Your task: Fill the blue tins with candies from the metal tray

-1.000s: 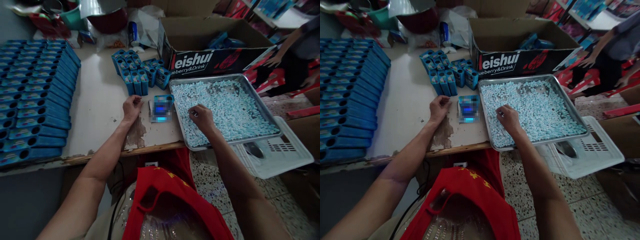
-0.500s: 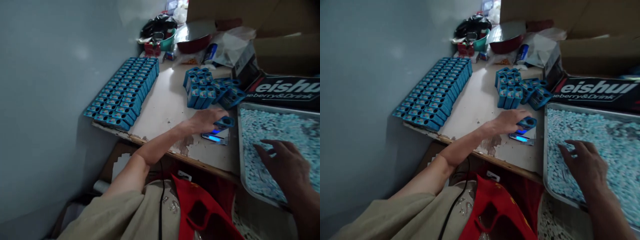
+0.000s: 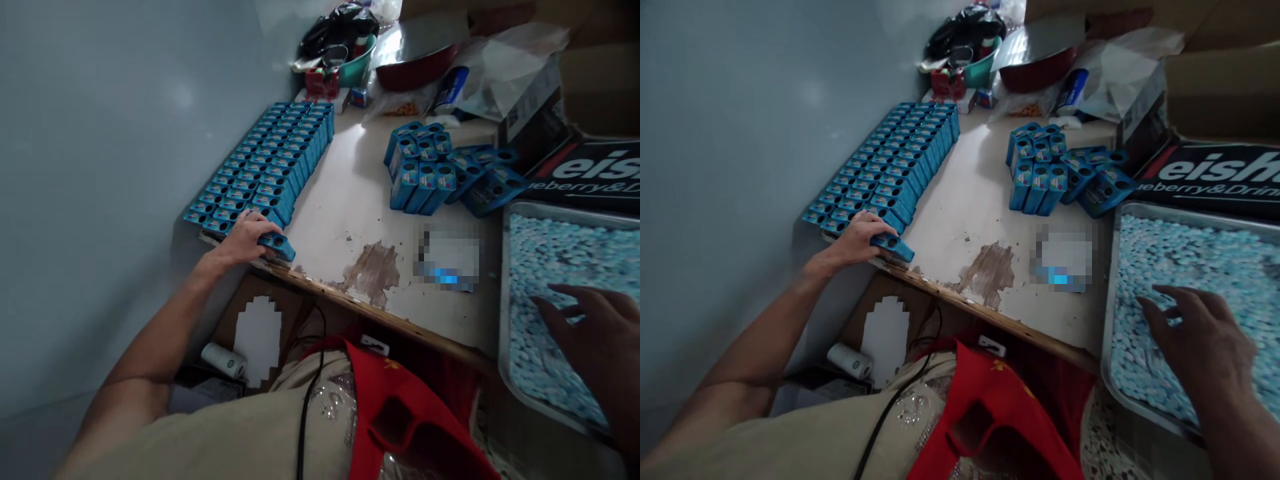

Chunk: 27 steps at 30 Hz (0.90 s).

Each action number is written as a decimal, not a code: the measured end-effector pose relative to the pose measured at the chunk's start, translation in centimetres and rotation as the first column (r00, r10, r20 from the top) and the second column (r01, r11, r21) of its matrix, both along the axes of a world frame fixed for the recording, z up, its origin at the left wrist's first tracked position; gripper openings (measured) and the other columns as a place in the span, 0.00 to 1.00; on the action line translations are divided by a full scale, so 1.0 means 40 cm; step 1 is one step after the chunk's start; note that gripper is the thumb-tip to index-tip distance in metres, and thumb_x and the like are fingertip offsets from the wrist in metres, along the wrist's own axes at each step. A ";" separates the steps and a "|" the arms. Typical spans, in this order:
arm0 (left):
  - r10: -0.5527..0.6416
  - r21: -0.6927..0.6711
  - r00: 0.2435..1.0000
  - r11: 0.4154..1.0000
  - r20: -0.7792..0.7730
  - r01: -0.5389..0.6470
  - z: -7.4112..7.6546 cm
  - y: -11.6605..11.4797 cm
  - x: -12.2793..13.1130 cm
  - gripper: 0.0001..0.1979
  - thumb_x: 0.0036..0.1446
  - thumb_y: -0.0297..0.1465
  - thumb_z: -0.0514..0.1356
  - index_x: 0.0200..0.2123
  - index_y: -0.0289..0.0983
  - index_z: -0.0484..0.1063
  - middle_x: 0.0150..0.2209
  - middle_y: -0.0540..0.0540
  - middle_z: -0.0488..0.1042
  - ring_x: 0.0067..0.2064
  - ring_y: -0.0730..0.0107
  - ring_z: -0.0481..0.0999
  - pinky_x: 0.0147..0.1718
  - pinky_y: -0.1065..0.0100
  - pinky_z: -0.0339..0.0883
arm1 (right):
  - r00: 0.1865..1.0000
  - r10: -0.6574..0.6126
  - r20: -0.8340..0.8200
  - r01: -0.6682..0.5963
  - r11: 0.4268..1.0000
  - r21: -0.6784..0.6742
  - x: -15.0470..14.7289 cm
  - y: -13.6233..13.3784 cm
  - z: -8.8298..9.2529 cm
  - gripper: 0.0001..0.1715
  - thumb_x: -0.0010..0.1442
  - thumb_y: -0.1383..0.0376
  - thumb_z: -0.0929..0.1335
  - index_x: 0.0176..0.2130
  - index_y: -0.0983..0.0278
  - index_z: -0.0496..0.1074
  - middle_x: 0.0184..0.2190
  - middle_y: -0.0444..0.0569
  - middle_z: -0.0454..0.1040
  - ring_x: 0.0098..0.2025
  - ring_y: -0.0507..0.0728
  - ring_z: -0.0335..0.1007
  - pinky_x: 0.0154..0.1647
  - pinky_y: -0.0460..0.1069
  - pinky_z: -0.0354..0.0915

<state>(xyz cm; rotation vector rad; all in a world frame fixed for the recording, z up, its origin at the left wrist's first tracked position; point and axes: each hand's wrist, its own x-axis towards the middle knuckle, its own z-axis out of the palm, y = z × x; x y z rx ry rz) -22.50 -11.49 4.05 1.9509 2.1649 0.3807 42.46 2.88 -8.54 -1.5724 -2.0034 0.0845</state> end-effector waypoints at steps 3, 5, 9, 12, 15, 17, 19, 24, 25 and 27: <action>-0.093 -0.030 0.994 0.995 -0.052 0.091 0.006 -0.013 -0.013 0.23 0.50 0.22 0.76 0.50 0.45 0.90 0.49 0.42 0.88 0.61 0.38 0.84 0.78 0.26 0.61 | 0.999 -0.047 0.021 0.048 0.999 -0.020 -0.002 0.006 0.006 0.20 0.66 0.39 0.69 0.47 0.44 0.82 0.44 0.64 0.86 0.48 0.78 0.87 0.38 0.68 0.68; -0.160 -0.036 0.982 0.987 -0.105 0.157 0.026 -0.022 -0.021 0.25 0.55 0.26 0.75 0.56 0.46 0.88 0.56 0.41 0.89 0.63 0.36 0.83 0.77 0.27 0.63 | 0.998 -0.056 0.032 0.057 0.998 -0.033 -0.013 0.008 0.020 0.22 0.65 0.43 0.69 0.49 0.51 0.83 0.47 0.62 0.86 0.43 0.74 0.87 0.38 0.64 0.71; -0.251 0.219 0.959 0.936 -0.132 0.275 0.054 -0.002 0.042 0.32 0.62 0.43 0.80 0.67 0.57 0.81 0.68 0.47 0.83 0.70 0.37 0.80 0.77 0.37 0.70 | 0.999 0.000 0.032 0.001 1.000 -0.015 -0.043 0.008 0.053 0.23 0.69 0.50 0.69 0.52 0.61 0.85 0.50 0.62 0.86 0.38 0.66 0.86 0.41 0.59 0.74; -0.299 0.400 0.952 0.866 -0.062 0.298 0.012 0.100 0.195 0.38 0.63 0.41 0.83 0.73 0.54 0.77 0.68 0.44 0.83 0.69 0.42 0.82 0.75 0.43 0.76 | 0.999 0.025 0.047 -0.026 1.000 0.009 -0.054 0.005 0.068 0.21 0.74 0.53 0.69 0.52 0.63 0.85 0.52 0.62 0.86 0.36 0.63 0.86 0.40 0.56 0.73; -0.252 0.483 0.960 0.860 0.120 0.166 -0.104 0.315 0.364 0.44 0.57 0.31 0.85 0.73 0.45 0.76 0.68 0.38 0.82 0.70 0.40 0.81 0.75 0.42 0.76 | 0.997 0.046 0.065 -0.047 0.999 0.017 -0.049 0.003 0.068 0.20 0.77 0.54 0.68 0.52 0.63 0.85 0.54 0.62 0.85 0.36 0.62 0.86 0.39 0.55 0.74; -0.182 0.468 0.927 0.884 0.327 0.009 -0.192 0.489 0.445 0.50 0.50 0.24 0.86 0.74 0.41 0.73 0.71 0.33 0.79 0.71 0.37 0.81 0.75 0.40 0.75 | 0.995 0.067 0.072 -0.069 0.997 0.020 -0.043 0.004 0.062 0.21 0.78 0.54 0.67 0.52 0.63 0.85 0.53 0.61 0.85 0.35 0.61 0.85 0.39 0.55 0.74; -0.156 0.434 0.837 0.895 0.524 -0.106 -0.262 0.642 0.496 0.60 0.42 0.19 0.85 0.77 0.42 0.69 0.75 0.30 0.74 0.77 0.32 0.75 0.79 0.36 0.70 | 0.993 0.078 0.086 -0.080 0.997 0.016 -0.036 0.007 0.054 0.22 0.79 0.53 0.66 0.52 0.64 0.85 0.52 0.61 0.85 0.35 0.62 0.85 0.37 0.56 0.74; -0.087 0.310 0.611 0.912 0.787 -0.270 -0.334 0.788 0.517 0.48 0.36 0.21 0.82 0.64 0.40 0.80 0.60 0.39 0.86 0.66 0.39 0.85 0.70 0.43 0.80 | 0.983 0.102 0.154 -0.093 0.994 -0.063 -0.029 0.013 0.046 0.20 0.80 0.56 0.66 0.53 0.63 0.85 0.52 0.62 0.85 0.38 0.66 0.84 0.37 0.58 0.74; -0.070 0.308 0.583 0.896 0.809 -0.319 -0.336 0.782 0.508 0.40 0.37 0.23 0.81 0.58 0.39 0.82 0.53 0.42 0.88 0.60 0.43 0.88 0.67 0.46 0.83 | 0.982 0.107 0.157 -0.096 0.992 -0.080 -0.030 0.014 0.047 0.19 0.80 0.57 0.67 0.53 0.62 0.85 0.52 0.62 0.85 0.39 0.67 0.84 0.39 0.58 0.75; -0.086 0.332 0.546 0.868 0.833 -0.369 -0.334 0.752 0.484 0.26 0.41 0.27 0.79 0.47 0.39 0.83 0.42 0.47 0.87 0.49 0.51 0.89 0.60 0.50 0.86 | 0.982 0.112 0.154 -0.096 0.990 -0.107 -0.031 0.016 0.050 0.17 0.80 0.58 0.68 0.54 0.61 0.85 0.52 0.62 0.85 0.40 0.68 0.84 0.42 0.60 0.77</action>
